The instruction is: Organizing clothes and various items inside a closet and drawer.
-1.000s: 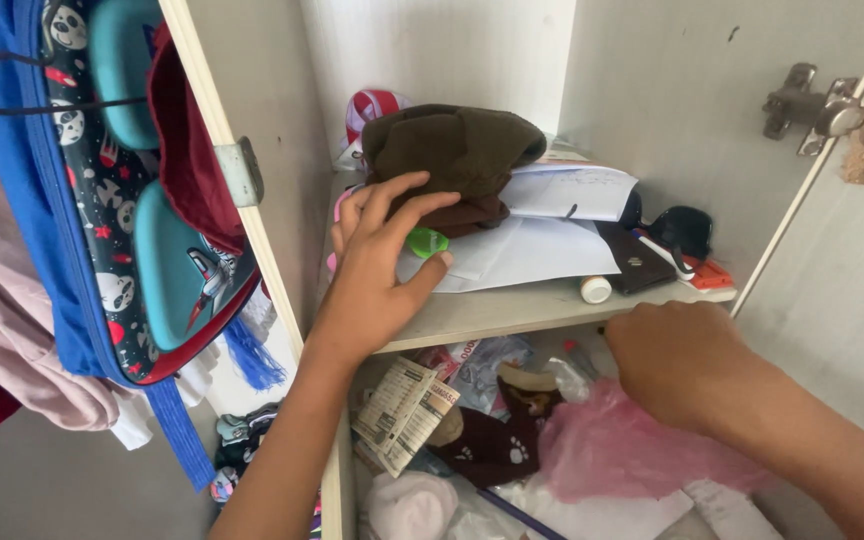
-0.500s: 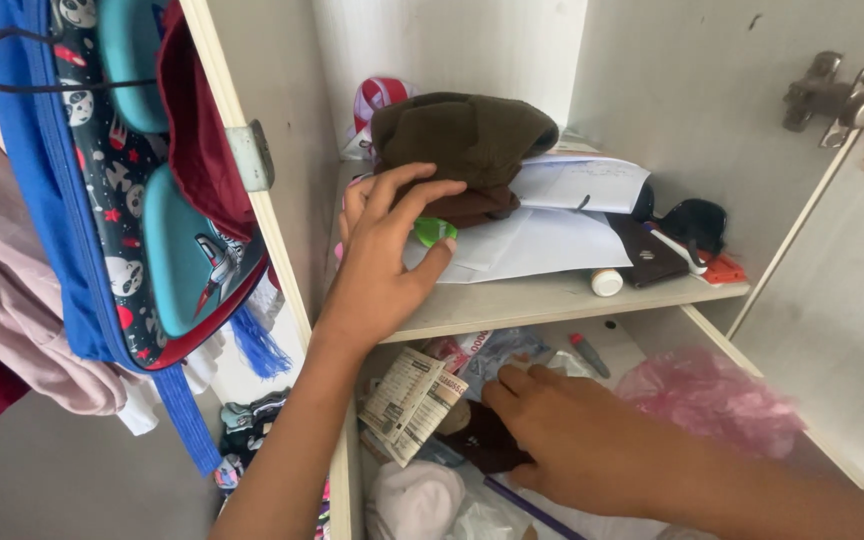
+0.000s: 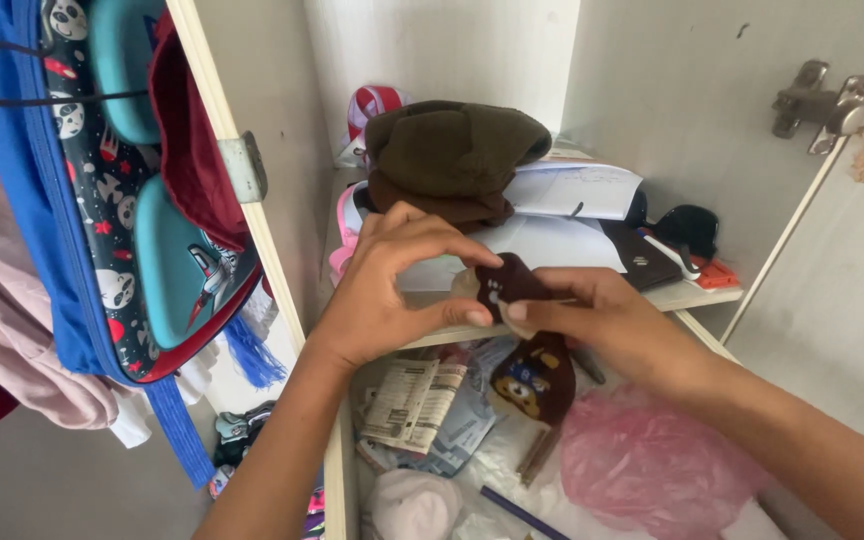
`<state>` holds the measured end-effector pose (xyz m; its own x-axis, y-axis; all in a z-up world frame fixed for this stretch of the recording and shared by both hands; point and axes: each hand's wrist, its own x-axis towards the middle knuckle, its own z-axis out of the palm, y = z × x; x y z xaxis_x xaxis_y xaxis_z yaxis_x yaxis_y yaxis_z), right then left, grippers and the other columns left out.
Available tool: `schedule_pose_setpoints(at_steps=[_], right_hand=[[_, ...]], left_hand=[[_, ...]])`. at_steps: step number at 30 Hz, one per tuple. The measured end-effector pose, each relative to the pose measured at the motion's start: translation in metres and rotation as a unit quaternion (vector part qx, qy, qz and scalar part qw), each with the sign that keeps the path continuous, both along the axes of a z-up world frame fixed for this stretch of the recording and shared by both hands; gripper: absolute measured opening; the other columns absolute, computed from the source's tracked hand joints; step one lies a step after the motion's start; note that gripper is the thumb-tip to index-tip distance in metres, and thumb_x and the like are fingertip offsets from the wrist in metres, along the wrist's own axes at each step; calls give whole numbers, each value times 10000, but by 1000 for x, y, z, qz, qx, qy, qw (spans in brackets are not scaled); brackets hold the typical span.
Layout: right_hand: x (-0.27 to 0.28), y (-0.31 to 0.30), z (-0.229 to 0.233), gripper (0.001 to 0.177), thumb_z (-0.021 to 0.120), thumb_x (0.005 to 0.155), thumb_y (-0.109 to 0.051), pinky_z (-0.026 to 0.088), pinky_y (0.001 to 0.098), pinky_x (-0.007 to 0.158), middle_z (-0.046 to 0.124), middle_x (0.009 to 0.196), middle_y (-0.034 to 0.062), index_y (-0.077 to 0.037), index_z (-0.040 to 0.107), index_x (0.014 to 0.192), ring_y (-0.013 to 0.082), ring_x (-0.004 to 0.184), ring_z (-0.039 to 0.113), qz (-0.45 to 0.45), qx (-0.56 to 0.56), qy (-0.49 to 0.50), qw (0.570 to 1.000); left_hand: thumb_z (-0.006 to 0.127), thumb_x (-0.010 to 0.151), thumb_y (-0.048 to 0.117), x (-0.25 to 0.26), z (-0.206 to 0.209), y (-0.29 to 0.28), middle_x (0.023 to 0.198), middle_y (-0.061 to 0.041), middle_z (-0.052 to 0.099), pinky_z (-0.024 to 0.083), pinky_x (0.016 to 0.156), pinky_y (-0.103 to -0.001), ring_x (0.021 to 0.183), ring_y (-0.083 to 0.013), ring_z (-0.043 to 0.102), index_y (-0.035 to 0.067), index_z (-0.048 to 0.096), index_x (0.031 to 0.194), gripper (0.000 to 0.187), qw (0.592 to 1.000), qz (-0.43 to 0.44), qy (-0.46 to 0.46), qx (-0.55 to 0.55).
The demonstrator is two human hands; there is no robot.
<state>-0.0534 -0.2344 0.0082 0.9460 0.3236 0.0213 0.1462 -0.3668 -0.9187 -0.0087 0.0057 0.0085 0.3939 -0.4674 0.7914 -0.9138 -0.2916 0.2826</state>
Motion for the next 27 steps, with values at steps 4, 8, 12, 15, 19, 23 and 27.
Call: schedule_pose_setpoints(at_steps=[4,8,12,15,19,23,27], right_hand=[[-1,2,2,352,680,882,-272,533,291,758,757,935,10,-50,738,1150,96,846,675,-64,110,12,992],[0,3,-1,325,677,906,-212,529,348,772,727,1008,53,-40,668,1181,142,903,663,-64,187,0,980],[8,-4,-16,294,674,909,-111,556,362,850,704,1094,79,-39,590,1181,162,996,675,-28,266,-22,963],[6,-3,-16,319,666,915,-26,529,350,894,661,1156,98,-43,546,1211,173,1047,644,-1,309,-59,949],[-5,9,-8,390,639,888,37,537,357,923,618,1219,93,-55,509,1245,188,1096,639,29,303,-114,946],[-6,16,-8,370,624,901,51,532,354,934,611,1236,88,-47,501,1236,189,1123,648,20,280,-144,949],[-4,24,2,242,619,953,9,537,348,942,649,1192,89,-29,557,1183,174,1092,658,-8,274,-136,952]], left_hand=[[871,727,495,-6,5,-3,1128,24,740,369,1039,-390,1120,-197,584,223,760,1163,526,999,14,-6,28],[875,727,463,-4,5,-3,1225,1,726,357,1022,-375,1142,-218,568,205,700,1280,635,999,9,-36,32],[862,754,392,2,-3,-2,1177,28,752,364,1015,-366,1072,-184,591,225,730,1258,547,999,26,0,25],[834,819,344,10,-10,-1,1019,57,778,365,995,-357,1033,-164,609,238,757,1227,428,998,48,27,40],[791,879,310,11,-13,1,1017,47,760,371,1000,-337,1018,-142,653,208,746,1180,321,999,36,23,3],[763,937,410,6,-11,6,1155,23,766,389,1047,-334,1089,-134,679,190,700,1227,370,998,-7,47,-43],[845,758,492,-6,-9,8,1172,-53,730,443,982,-374,1108,-193,632,142,648,1290,667,999,-2,43,-31]])
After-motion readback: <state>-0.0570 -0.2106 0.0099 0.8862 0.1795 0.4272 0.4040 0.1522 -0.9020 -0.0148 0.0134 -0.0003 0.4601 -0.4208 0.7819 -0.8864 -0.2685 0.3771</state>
